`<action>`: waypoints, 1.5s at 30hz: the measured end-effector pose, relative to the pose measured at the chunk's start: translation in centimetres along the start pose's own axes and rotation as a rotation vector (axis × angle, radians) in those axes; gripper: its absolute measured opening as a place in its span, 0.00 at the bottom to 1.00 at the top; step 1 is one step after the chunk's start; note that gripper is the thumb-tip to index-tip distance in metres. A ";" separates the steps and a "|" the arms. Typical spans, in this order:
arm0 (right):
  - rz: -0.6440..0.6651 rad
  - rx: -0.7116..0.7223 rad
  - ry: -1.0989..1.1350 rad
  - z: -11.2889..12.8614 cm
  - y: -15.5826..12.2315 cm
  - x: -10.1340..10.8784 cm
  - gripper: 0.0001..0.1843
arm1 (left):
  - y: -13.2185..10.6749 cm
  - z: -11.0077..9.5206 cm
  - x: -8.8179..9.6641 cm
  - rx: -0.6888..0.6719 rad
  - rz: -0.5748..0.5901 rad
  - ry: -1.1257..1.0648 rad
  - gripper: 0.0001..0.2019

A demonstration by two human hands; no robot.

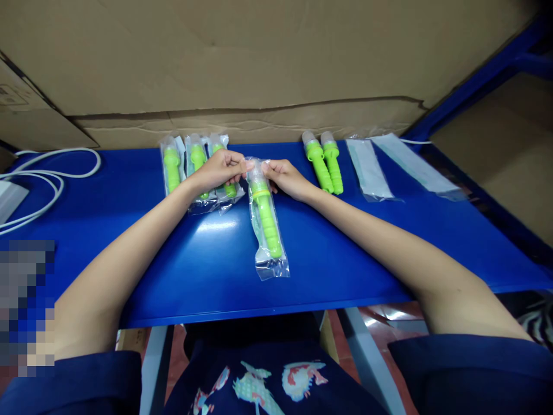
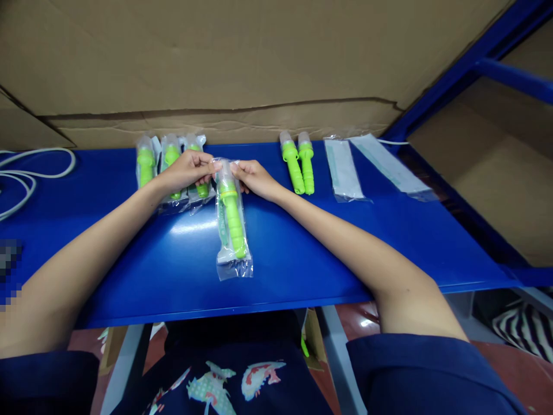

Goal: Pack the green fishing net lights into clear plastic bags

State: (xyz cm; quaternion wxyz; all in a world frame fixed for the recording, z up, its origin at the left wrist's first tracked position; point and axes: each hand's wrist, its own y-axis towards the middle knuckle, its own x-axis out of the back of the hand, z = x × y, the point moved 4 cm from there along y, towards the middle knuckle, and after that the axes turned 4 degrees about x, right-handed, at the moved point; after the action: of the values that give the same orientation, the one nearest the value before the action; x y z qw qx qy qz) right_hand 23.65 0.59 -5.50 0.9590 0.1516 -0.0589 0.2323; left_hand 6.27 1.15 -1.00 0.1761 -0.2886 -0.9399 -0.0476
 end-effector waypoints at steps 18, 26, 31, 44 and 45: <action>-0.016 0.036 -0.016 0.1 -0.1 0.1 0.41 | 0.0 0.0 -0.2 -0.001 -0.021 -0.005 0.24; -0.140 -0.121 0.107 -0.2 -0.1 0.1 0.40 | 0.1 0.0 -0.2 0.044 -0.082 -0.064 0.22; -0.189 -0.177 0.191 0.0 0.0 0.2 0.37 | 0.2 -0.1 -0.1 0.061 -0.112 -0.085 0.20; -0.069 -0.148 0.149 0.6 -0.3 -0.1 0.28 | 0.8 0.7 0.7 0.117 -0.355 -0.329 0.16; -0.069 -0.144 0.132 0.5 -0.3 -0.1 0.30 | 0.7 0.6 0.8 0.128 -0.371 -0.342 0.15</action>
State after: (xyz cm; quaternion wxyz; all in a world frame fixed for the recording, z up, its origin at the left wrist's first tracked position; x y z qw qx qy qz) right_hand 23.71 0.17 -5.11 0.9766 0.0687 -0.0068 0.2039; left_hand 5.91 2.28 -1.33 0.0210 -0.1036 -0.9939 0.0300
